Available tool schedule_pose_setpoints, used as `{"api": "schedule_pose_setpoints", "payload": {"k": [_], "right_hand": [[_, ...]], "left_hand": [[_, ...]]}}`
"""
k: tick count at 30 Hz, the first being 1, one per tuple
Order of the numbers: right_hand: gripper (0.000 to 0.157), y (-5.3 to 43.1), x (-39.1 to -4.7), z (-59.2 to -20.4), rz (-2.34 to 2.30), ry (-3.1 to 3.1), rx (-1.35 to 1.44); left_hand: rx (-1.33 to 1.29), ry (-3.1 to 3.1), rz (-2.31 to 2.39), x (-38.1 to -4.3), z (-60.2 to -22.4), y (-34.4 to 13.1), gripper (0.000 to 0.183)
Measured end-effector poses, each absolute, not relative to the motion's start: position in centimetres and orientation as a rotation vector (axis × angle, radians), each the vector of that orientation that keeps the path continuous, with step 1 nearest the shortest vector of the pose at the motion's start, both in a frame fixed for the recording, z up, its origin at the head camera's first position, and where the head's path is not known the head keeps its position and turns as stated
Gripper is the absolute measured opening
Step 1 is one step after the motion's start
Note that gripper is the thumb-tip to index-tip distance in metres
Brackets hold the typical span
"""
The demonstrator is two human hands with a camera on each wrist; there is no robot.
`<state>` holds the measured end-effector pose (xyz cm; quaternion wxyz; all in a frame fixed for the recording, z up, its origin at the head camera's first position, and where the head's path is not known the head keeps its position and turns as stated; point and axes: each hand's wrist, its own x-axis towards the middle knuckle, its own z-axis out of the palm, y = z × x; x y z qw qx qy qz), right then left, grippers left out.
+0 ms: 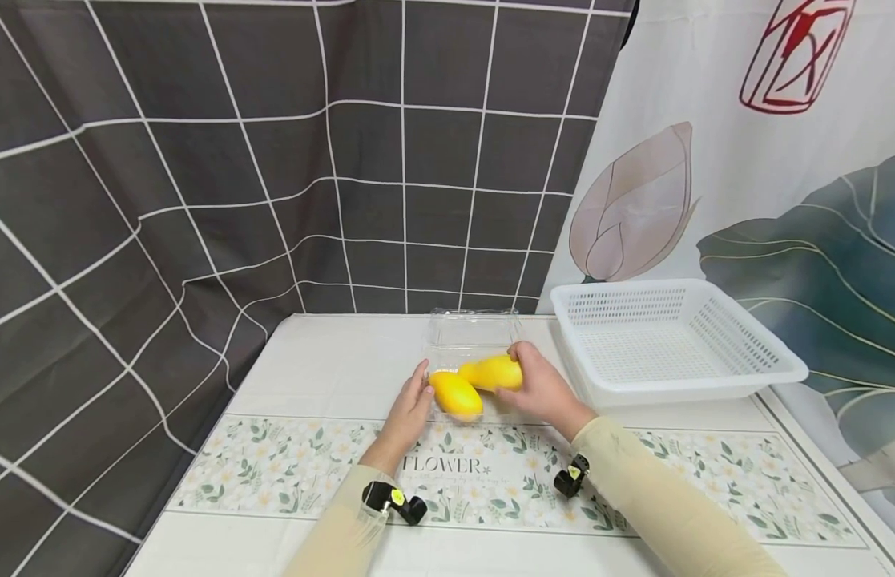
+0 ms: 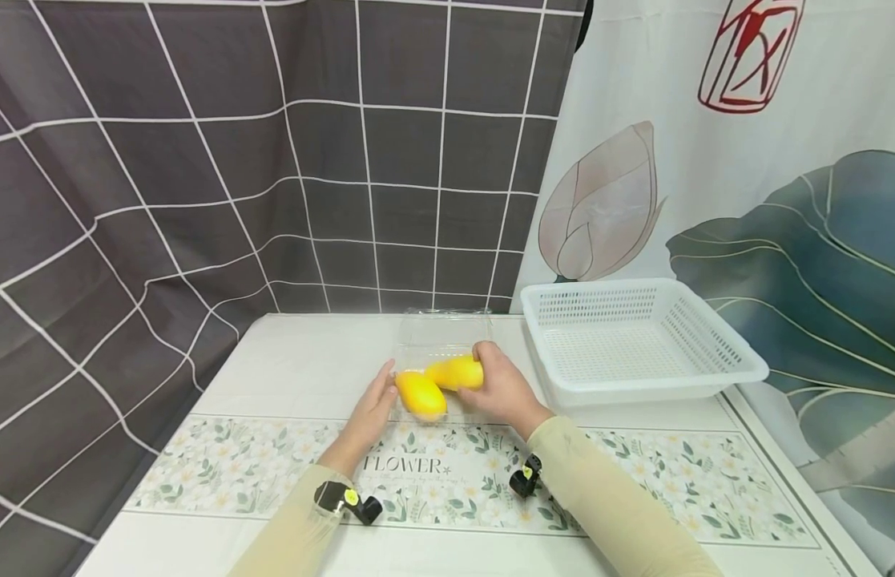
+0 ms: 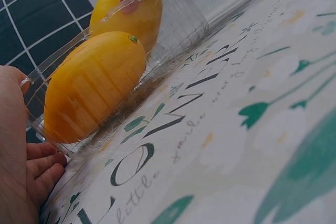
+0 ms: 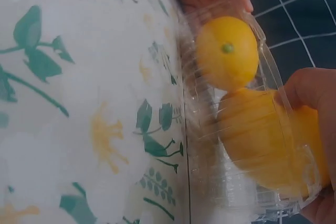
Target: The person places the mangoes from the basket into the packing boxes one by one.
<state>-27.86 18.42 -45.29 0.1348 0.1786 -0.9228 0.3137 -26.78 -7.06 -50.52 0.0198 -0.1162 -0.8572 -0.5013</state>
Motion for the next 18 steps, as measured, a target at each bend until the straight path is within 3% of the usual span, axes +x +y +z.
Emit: {"api": "schedule_pose_setpoints", "payload": {"k": [18], "right_hand": [[0.039, 17.55, -27.40, -45.47, 0.554, -2.673, 0.736]], "left_hand": [[-0.351, -2.658, -1.569, -26.68, -50.31, -7.12, 0.050]]}}
